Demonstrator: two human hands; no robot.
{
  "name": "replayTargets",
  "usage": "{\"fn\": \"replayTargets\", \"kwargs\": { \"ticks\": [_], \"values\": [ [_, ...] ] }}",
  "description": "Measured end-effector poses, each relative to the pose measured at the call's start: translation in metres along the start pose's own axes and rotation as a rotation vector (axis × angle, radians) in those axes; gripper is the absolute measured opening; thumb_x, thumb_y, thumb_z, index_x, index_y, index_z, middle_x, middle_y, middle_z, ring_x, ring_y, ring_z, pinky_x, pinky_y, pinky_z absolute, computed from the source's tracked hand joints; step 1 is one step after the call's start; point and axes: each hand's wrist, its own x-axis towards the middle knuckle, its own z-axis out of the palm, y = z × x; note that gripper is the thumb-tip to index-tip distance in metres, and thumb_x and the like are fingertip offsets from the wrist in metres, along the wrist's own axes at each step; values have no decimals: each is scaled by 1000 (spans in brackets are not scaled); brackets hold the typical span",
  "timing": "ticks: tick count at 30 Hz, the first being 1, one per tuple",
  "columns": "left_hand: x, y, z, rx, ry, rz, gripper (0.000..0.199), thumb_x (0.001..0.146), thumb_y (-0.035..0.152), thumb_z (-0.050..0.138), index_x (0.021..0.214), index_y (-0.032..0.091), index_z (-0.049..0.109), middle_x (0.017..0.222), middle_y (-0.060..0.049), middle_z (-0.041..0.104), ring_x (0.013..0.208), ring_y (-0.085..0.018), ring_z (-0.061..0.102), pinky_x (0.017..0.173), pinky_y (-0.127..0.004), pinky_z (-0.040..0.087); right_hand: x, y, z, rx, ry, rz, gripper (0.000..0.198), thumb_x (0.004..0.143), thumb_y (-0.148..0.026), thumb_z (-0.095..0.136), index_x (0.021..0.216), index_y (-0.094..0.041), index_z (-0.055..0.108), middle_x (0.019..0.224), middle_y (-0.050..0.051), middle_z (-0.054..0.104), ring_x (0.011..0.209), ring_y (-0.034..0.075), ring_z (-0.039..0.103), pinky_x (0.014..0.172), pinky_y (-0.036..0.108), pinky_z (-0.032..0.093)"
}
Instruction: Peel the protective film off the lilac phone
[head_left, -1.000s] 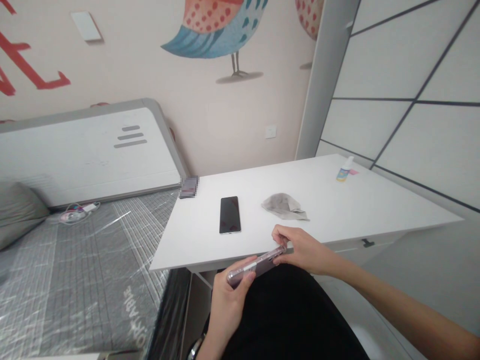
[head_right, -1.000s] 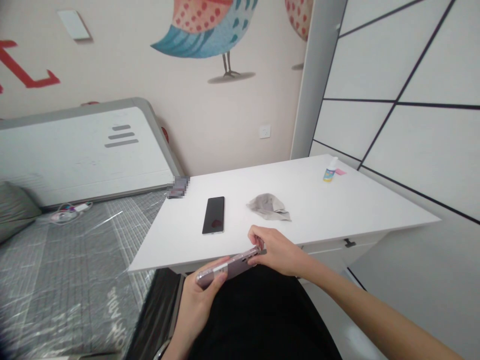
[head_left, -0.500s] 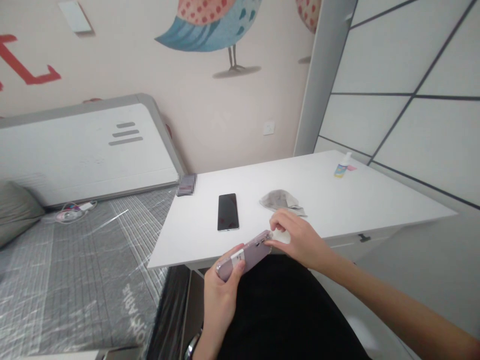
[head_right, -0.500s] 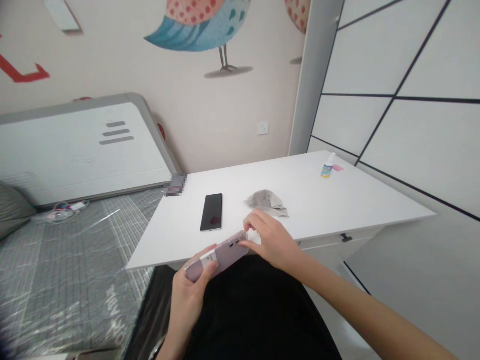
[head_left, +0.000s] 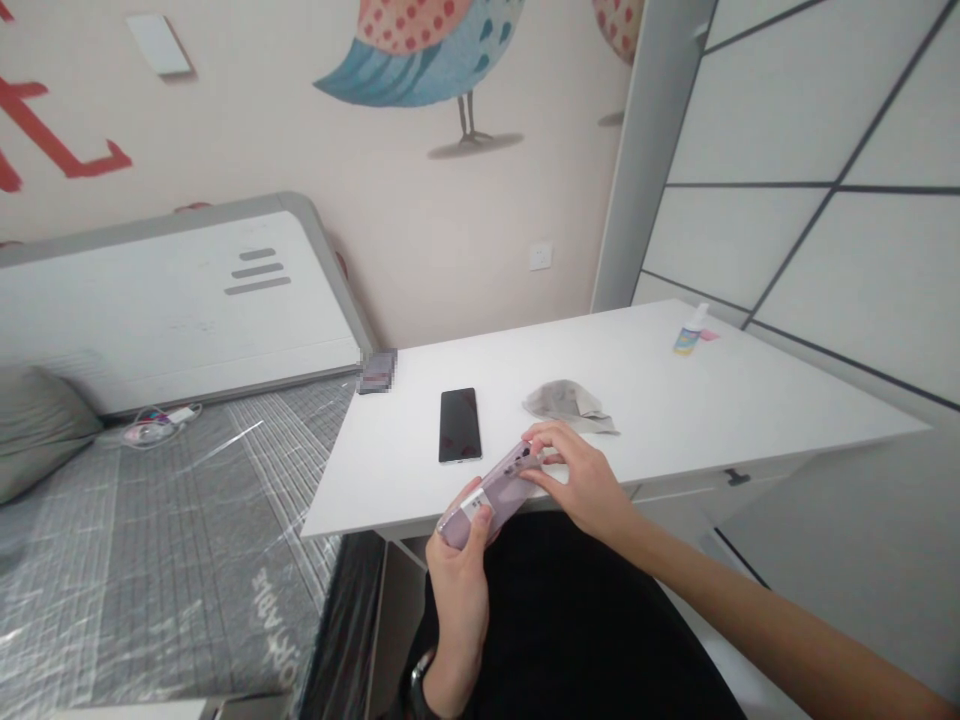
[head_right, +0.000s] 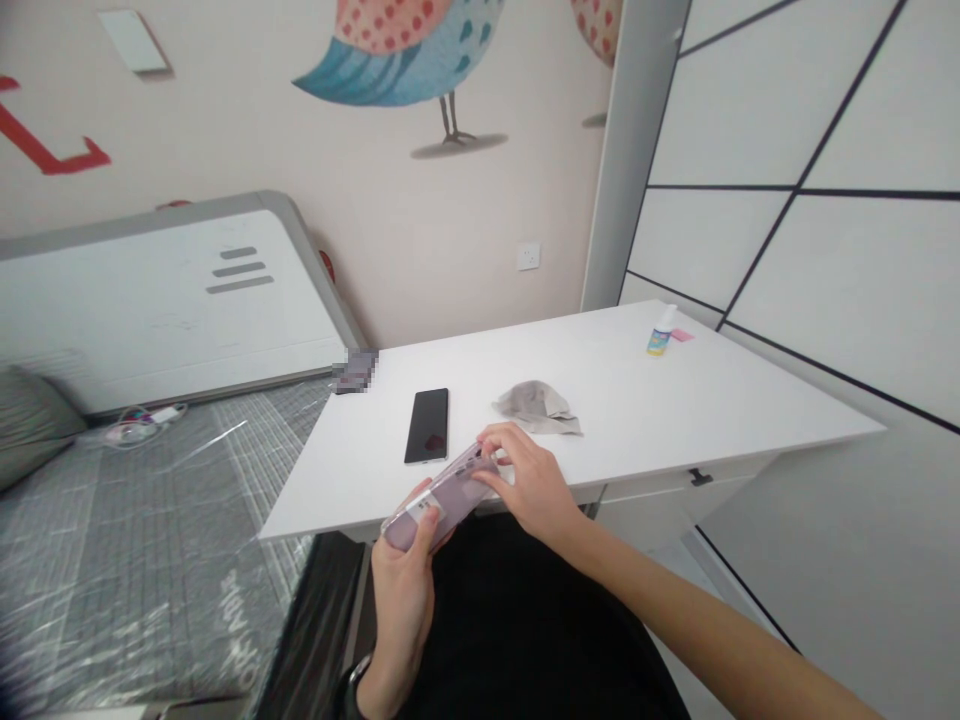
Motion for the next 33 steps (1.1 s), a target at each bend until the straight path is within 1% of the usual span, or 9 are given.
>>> {"fn": "replayTargets", "kwargs": {
  "ticks": [4, 8, 10, 13, 16, 18, 21, 26, 33],
  "values": [
    [-1, 11, -2, -94, -126, -60, 65, 79, 58, 83, 129, 19, 73, 135, -13, 74, 130, -34, 66, 114, -48, 50, 4, -3, -6, -25, -2, -12, 15, 98, -28, 63, 90, -27, 50, 123, 12, 68, 118, 28, 65, 92, 46, 60],
    [0, 32, -23, -253, -736, -172, 92, 66, 74, 84, 144, 31, 62, 166, -8, 45, 159, -37, 29, 123, -51, 39, 14, -7, -28, -22, -122, -68, 7, 100, -32, 62, 101, -26, 58, 120, 11, 69, 113, 27, 65, 87, 41, 59],
    [-1, 41, -31, -315, -886, -266, 97, 69, 86, 71, 148, 31, 58, 170, -6, 37, 162, -38, 19, 121, -54, 41, 17, -12, -38, -15, -212, -120, 8, 99, -32, 65, 103, -26, 61, 116, 9, 70, 109, 25, 66, 89, 39, 57],
    [-3, 45, -27, -246, -817, -491, 81, 84, 83, 58, 141, 25, 66, 155, -13, 59, 151, -35, 45, 110, -46, 51, 17, -21, -43, -24, -352, -190, 6, 99, -28, 68, 104, -26, 66, 112, 5, 70, 102, 22, 67, 88, 36, 54],
    [-8, 36, -12, -157, -687, -591, 71, 82, 74, 70, 122, 16, 77, 116, -14, 81, 112, -25, 73, 94, -32, 55, 9, -27, -36, -96, -486, -239, 10, 101, -22, 63, 108, -27, 69, 116, 5, 70, 99, 21, 67, 84, 34, 52],
    [-11, 27, -6, -196, -585, -573, 75, 77, 78, 73, 113, 12, 79, 96, -11, 82, 88, -19, 75, 83, -27, 55, 4, -25, -29, -103, -474, -229, 19, 102, -22, 61, 118, -27, 68, 126, 8, 68, 109, 24, 65, 92, 38, 51],
    [-13, 17, -4, -267, -516, -566, 81, 72, 82, 73, 112, 11, 78, 88, -10, 81, 73, -16, 73, 65, -23, 51, 2, -19, -23, 44, -380, -52, 40, 93, -29, 74, 132, -27, 63, 129, 10, 67, 118, 27, 62, 101, 44, 50],
    [-12, 14, -7, -292, -594, -516, 82, 75, 85, 67, 108, 10, 79, 86, -11, 80, 71, -17, 73, 70, -25, 52, 9, -16, -26, 187, -402, 161, 22, 85, -37, 80, 99, -23, 70, 104, 5, 72, 96, 22, 67, 85, 36, 58],
    [-14, 12, -7, -222, -565, -425, 80, 82, 83, 61, 109, 9, 78, 85, -11, 78, 70, -18, 69, 65, -25, 49, 11, -21, -23, 216, -380, 300, 24, 76, -32, 84, 84, -22, 64, 91, 2, 70, 87, 21, 67, 85, 39, 57]
  ]
}}
